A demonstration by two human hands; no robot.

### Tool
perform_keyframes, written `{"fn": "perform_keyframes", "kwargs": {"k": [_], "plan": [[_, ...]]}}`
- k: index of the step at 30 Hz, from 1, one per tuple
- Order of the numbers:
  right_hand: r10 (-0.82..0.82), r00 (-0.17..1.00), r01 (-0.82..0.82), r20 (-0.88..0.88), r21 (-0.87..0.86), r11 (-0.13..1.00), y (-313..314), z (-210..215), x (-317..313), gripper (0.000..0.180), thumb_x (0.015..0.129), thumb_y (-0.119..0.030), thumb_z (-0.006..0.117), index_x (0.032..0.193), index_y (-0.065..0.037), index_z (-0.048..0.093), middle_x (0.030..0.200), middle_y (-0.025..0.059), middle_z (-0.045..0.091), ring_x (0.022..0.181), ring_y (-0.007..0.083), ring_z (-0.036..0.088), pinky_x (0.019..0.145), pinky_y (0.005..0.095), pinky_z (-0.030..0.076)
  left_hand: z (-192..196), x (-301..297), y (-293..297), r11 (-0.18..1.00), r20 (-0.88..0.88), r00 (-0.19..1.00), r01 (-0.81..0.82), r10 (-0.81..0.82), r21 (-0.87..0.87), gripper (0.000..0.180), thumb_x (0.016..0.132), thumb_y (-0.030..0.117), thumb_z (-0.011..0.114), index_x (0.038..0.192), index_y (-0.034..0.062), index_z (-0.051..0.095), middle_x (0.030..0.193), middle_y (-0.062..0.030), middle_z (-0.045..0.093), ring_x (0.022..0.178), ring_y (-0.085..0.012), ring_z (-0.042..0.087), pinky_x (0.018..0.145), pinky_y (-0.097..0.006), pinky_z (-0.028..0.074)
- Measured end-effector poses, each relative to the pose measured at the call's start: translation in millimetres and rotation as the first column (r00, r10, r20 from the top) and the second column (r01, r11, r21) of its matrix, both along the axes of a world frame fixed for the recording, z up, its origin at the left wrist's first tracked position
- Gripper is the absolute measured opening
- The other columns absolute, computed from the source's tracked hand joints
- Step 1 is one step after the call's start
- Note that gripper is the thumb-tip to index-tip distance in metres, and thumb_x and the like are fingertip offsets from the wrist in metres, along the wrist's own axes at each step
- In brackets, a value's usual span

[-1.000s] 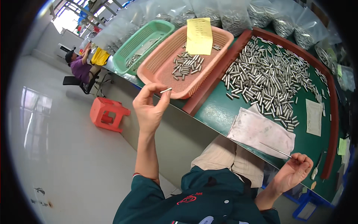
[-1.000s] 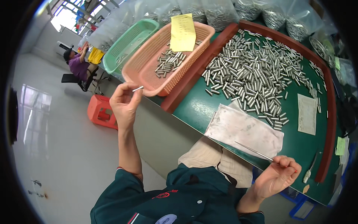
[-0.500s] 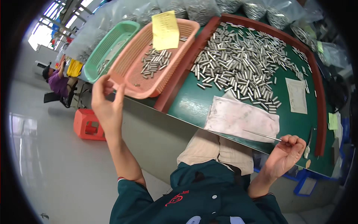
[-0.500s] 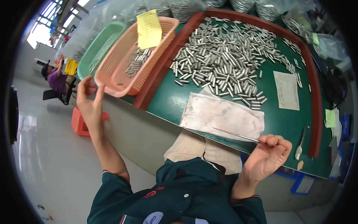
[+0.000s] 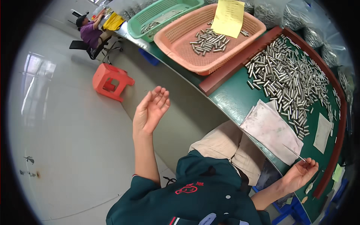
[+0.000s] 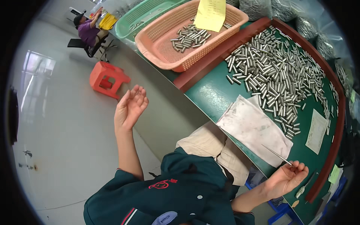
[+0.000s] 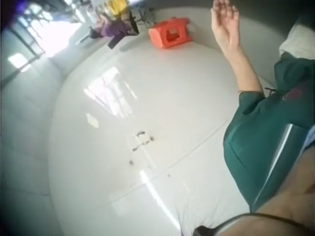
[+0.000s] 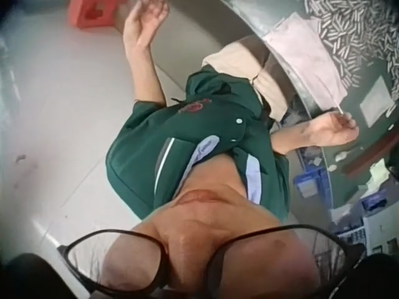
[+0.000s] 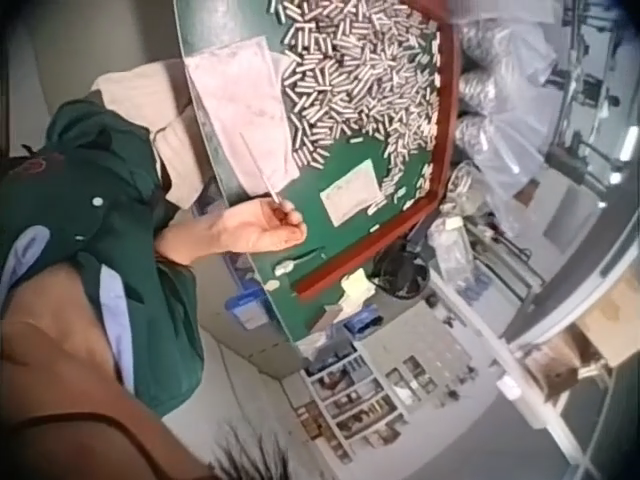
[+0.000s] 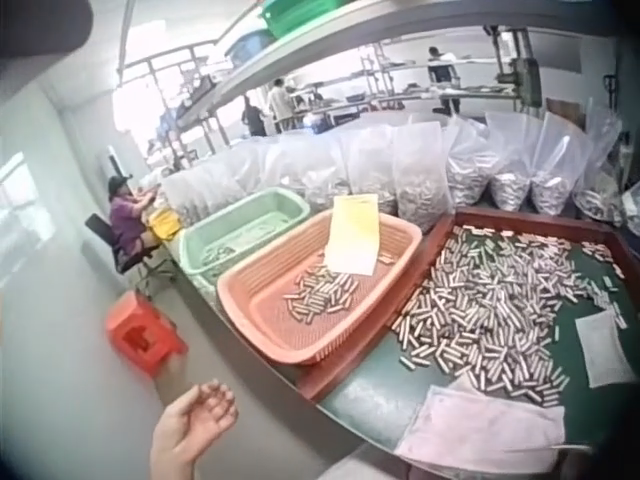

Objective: Inspecting and cleaning the interior of small metal tubes using a thin rod.

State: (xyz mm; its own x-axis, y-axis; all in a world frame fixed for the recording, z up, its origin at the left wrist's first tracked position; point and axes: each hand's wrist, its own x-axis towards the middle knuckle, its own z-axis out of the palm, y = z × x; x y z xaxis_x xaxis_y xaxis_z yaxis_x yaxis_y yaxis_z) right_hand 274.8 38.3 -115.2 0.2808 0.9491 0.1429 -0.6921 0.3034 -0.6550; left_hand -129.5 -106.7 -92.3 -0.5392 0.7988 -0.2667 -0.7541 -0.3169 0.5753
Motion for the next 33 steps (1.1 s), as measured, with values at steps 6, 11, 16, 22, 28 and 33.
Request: {"fn": "perform_keyframes", "kwargs": {"k": [6,11,16,22,28,33], "plan": [[0.089,0.994,-0.089,-0.065,-0.006,0.996,0.4,-3.0,7.2,0.017,0.087,-0.018,0.050,0.091,-0.002,0.053,0.084,0.0051,0.056,0.077,0.0150,0.054,0.071,0.0244,0.045,-3.7,-0.9,-7.5,0.995,0.007,0.998,-0.069,0.070,-0.072,0.026,0.085,0.011,0.051,0.107,-0.0028,0.049,0.109,-0.0147,0.052,0.107,-0.0240,0.048,0.090,-0.037,0.039],[0.071,0.996,-0.072,-0.050,-0.012,0.997,-3.2,-1.5,7.3,0.017,0.087,-0.018,0.050,0.091,-0.002,0.054,0.084,0.0052,0.056,0.077,0.0153,0.054,0.071,0.0244,0.045,-4.9,-0.6,0.2,0.969,0.070,0.978,-0.182,0.196,-0.169,0.019,0.081,0.002,0.053,0.100,0.0008,0.050,0.116,-0.0158,0.049,0.112,-0.0244,0.046,0.089,-0.038,0.038],[0.054,0.998,-0.054,-0.029,-0.016,0.998,-2.0,2.8,1.3,0.016,0.088,-0.018,0.050,0.091,-0.003,0.053,0.082,0.0039,0.054,0.077,0.0144,0.052,0.069,0.0232,0.044,-10.6,-2.3,-3.4,0.936,0.108,0.946,-0.279,0.307,-0.214,0.016,0.079,-0.003,0.052,0.094,0.0043,0.050,0.121,-0.0165,0.046,0.114,-0.0242,0.045,0.088,-0.038,0.035],[0.057,0.998,-0.057,-0.004,-0.031,0.998,-0.1,5.0,-3.5,0.015,0.087,-0.018,0.051,0.091,-0.003,0.053,0.082,0.0035,0.053,0.077,0.0139,0.051,0.069,0.0230,0.043,-12.1,-3.5,-8.8,0.914,0.105,0.931,-0.313,0.349,-0.259,0.021,0.079,-0.005,0.051,0.097,0.0058,0.048,0.119,-0.0133,0.049,0.112,-0.0202,0.047,0.087,-0.037,0.035],[0.062,0.998,-0.062,0.003,-0.017,0.998,-0.1,6.5,-6.5,0.015,0.087,-0.017,0.051,0.091,-0.003,0.054,0.083,0.0037,0.054,0.077,0.0141,0.052,0.069,0.0230,0.043,-14.2,-3.7,-5.0,0.844,0.134,0.860,-0.435,0.493,-0.313,0.019,0.082,0.011,0.057,0.098,0.0058,0.049,0.114,-0.0082,0.053,0.107,-0.0172,0.051,0.085,-0.037,0.038],[0.074,0.997,-0.074,-0.010,-0.019,0.997,0.1,7.0,-7.7,0.015,0.087,-0.017,0.051,0.091,-0.003,0.054,0.083,0.0039,0.054,0.077,0.0142,0.052,0.069,0.0231,0.043,-14.6,-5.8,-8.6,0.877,0.135,0.887,-0.396,0.442,-0.271,0.029,0.087,0.023,0.051,0.108,0.0036,0.044,0.119,-0.0100,0.050,0.109,-0.0180,0.049,0.090,-0.038,0.037]]}}
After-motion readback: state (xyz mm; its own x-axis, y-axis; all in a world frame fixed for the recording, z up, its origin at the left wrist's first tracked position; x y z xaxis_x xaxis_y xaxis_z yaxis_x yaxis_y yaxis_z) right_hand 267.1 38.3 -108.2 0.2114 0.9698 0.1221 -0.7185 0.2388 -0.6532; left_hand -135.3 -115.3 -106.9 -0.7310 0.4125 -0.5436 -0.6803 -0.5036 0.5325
